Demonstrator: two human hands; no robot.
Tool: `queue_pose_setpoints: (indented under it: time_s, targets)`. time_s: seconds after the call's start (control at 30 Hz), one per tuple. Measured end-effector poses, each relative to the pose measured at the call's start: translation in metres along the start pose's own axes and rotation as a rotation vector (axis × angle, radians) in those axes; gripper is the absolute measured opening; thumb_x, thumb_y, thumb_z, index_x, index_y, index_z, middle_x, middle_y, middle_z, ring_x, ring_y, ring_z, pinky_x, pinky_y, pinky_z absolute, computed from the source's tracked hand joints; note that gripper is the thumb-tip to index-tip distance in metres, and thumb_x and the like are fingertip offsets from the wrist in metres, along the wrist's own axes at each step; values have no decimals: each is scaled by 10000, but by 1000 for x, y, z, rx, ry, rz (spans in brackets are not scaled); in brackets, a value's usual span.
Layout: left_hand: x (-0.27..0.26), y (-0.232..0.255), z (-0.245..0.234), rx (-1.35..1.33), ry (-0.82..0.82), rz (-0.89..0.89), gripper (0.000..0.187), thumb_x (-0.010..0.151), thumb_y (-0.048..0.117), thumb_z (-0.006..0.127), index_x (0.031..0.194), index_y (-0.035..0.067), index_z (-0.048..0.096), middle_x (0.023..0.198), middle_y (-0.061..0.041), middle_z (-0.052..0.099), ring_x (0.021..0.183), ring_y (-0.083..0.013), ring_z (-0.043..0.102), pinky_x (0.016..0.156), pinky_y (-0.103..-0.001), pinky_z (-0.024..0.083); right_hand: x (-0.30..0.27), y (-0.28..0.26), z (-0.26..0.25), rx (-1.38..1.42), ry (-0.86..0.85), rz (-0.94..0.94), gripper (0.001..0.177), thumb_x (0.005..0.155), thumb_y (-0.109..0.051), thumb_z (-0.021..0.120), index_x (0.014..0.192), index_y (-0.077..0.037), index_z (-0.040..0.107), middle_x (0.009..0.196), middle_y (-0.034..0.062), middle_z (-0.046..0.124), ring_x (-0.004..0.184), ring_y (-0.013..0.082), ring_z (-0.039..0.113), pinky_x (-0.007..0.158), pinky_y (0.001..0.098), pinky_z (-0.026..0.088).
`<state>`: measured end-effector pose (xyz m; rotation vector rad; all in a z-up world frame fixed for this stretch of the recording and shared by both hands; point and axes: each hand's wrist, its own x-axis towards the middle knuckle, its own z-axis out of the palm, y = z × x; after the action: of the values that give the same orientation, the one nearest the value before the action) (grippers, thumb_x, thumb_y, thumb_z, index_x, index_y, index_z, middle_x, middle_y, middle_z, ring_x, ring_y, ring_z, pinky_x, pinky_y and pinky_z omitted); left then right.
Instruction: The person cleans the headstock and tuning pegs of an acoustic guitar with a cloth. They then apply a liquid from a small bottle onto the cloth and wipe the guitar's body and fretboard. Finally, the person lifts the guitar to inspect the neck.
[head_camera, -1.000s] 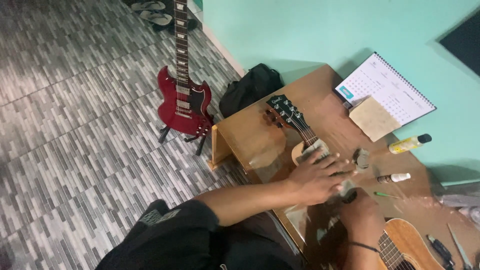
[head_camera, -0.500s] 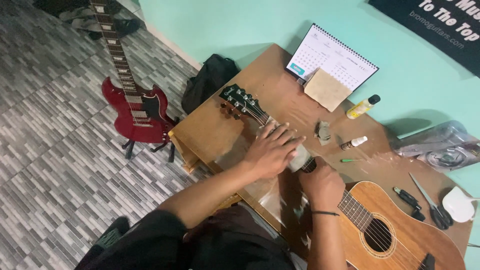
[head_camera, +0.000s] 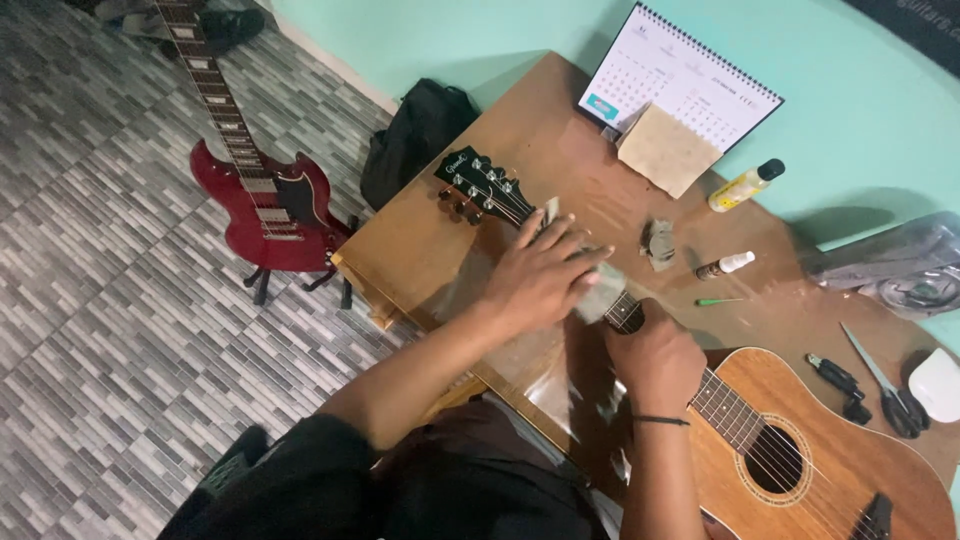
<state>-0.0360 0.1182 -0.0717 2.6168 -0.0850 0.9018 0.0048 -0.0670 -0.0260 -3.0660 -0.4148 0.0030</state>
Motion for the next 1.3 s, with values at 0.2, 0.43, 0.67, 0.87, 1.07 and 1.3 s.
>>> queue_pose_setpoints:
  time_s: [0.2, 0.43, 0.67, 0.87, 1.07, 1.3]
  targets:
    - [20, -7, -31, 40, -265, -133, 608, 1047, 612, 294, 1333, 228, 670, 1348, -129, 672, 1432, -331, 485, 1244, -661, 50, 3, 6, 8, -13, 59, -36, 527, 733, -637, 782, 988, -176, 761, 794, 201, 752, 857, 454, 753, 730, 557, 604]
    - [39, -3, -45, 162, -514, -244, 724, 964, 700, 293, 1225, 193, 740, 1227, -123, 741, 1447, -344, 469, 1214, -725, -54, -2, 2, 8, -13, 96, -39, 556, 726, -665, 768, 956, -160, 757, 770, 197, 742, 823, 456, 751, 716, 550, 598]
    - [-7, -13, -18, 104, 11, -52, 606, 1021, 572, 475, 1492, 197, 535, 1480, -107, 585, 1451, -332, 458, 1127, -842, 6, 0, 3, 2, -2, 46, -30, 474, 746, -580, 792, 1015, -191, 767, 826, 165, 767, 871, 412, 764, 743, 530, 612]
    - [41, -16, -28, 117, -392, -256, 505, 1047, 495, 332, 1274, 271, 723, 1297, -29, 719, 1460, -275, 460, 1184, -745, -124, -2, 1, -3, 4, 49, -41, 443, 760, -550, 750, 994, -175, 749, 828, 171, 761, 876, 425, 758, 754, 544, 602]
    - [10, -48, -35, 11, -110, -148, 214, 1004, 301, 621, 1129, 275, 793, 1312, -26, 700, 1411, -289, 500, 1201, -629, 75, -1, 4, -3, -5, 41, -46, 484, 769, -613, 721, 976, -175, 742, 805, 182, 750, 858, 427, 756, 753, 541, 606]
    - [13, -113, -6, 153, 384, -54, 102, 972, 424, 738, 974, 330, 777, 797, 23, 678, 847, -186, 685, 877, -363, 440, -3, 2, -3, 17, 22, -42, 588, 764, -687, 725, 1018, -157, 745, 827, 207, 748, 885, 449, 746, 759, 566, 598]
